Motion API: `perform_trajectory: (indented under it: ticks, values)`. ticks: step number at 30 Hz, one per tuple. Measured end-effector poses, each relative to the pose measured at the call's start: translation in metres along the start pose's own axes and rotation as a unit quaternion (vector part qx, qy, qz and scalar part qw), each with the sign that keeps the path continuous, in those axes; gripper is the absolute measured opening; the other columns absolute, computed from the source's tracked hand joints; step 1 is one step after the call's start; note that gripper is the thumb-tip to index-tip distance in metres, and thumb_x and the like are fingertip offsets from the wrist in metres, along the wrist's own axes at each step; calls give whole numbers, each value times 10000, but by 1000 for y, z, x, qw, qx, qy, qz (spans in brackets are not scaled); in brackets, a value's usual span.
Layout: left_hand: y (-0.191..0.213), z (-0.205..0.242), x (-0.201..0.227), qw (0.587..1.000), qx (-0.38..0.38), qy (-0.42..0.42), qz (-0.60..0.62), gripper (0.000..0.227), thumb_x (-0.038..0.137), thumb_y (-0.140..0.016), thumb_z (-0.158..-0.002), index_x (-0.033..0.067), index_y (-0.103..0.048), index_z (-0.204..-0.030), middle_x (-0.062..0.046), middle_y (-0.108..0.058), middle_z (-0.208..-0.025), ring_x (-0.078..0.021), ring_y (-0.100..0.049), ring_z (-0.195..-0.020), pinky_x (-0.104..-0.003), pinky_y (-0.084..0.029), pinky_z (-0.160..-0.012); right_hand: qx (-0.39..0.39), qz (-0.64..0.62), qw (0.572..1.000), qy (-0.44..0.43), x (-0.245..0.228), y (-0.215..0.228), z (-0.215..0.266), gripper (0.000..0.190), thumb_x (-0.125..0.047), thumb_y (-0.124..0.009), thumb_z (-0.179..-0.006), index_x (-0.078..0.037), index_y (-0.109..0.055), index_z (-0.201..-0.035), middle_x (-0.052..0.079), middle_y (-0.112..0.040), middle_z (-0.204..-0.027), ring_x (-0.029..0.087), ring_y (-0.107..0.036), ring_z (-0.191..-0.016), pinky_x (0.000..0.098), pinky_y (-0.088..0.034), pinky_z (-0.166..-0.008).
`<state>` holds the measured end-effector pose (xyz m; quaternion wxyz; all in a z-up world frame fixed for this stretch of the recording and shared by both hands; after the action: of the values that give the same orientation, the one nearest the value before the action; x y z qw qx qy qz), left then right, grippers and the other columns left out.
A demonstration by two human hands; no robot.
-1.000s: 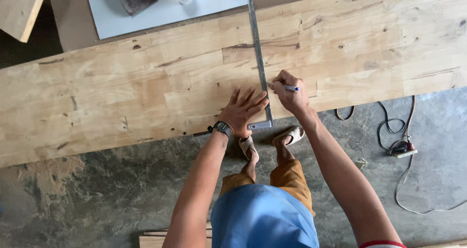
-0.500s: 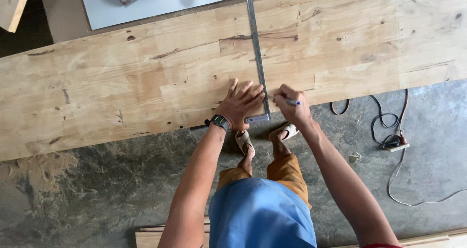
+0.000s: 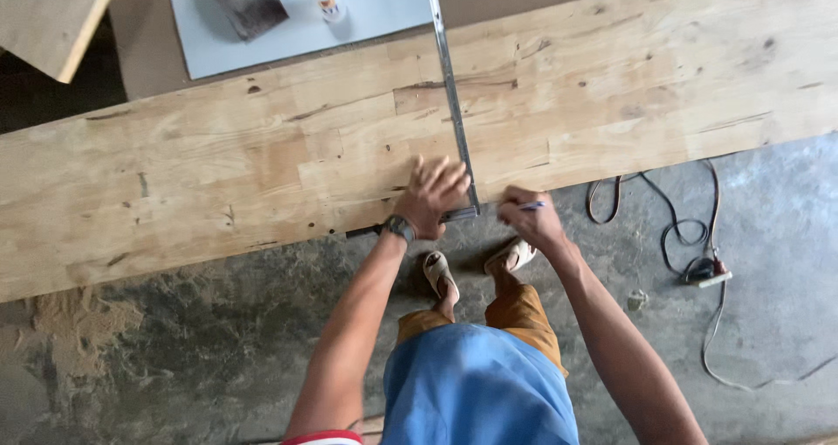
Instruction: The person uses a metal ruler and a pen to draw straight lines on a large wooden board. They repeatedly reposition the ruler along the length of the board to create a series of parallel markings.
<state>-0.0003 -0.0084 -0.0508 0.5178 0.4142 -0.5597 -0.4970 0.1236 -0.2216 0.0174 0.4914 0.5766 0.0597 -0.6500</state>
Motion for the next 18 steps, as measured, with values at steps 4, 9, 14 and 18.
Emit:
perform_trajectory:
  ticks: [4, 9, 14, 18]
  values:
    - [-32, 55, 11, 956, 292, -3, -3, 596, 117, -561, -782, 136, -648, -1371, -89, -695, -1103, -277, -675, -965, -467, -548, -831, 137, -99, 985, -17, -20, 40, 37, 131, -262, -674, -956, -193, -763, -1023, 69, -727, -779, 185, -618, -767, 349, -496, -737]
    - [178, 135, 21, 811, 511, 98, 266, 464, 84, -838, -749, 7, -705, -1187, -203, -768, -986, -340, -746, -806, -480, -614, -711, 243, -281, 928, 28, 9, 75, 88, 180, -150, -593, -1074, -31, -716, -1130, 162, -724, -1016, 210, -669, -896, 365, -514, -919]
    - [375, 193, 18, 774, 409, 249, 413, 460, 456, -473, -1081, 4, -557, -1092, -77, -543, -601, -117, -421, -402, -261, -382, -463, 481, -191, 834, 193, -21, 124, 127, 244, 48, -587, -1085, 11, -524, -1318, 192, -573, -1306, 294, -588, -1218, 361, -523, -1040]
    - [366, 167, -40, 787, 314, 250, 468, 596, 574, -464, -1036, -5, -596, -990, 11, -428, -462, -84, -349, -337, -230, -257, -337, 529, -101, 771, 340, -57, 159, 133, 421, 160, -426, -915, -56, -389, -1274, 199, -449, -1232, 368, -475, -1278, 586, -451, -1187]
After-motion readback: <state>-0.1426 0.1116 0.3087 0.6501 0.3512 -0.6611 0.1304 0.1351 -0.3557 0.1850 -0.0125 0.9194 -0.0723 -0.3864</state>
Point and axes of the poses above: each hand's wrist, its own z-axis away from the middle knuckle, its own y-axis out of the back of the hand, x = y × z, the point moved 1 cm from there along -z, towards the middle knuckle
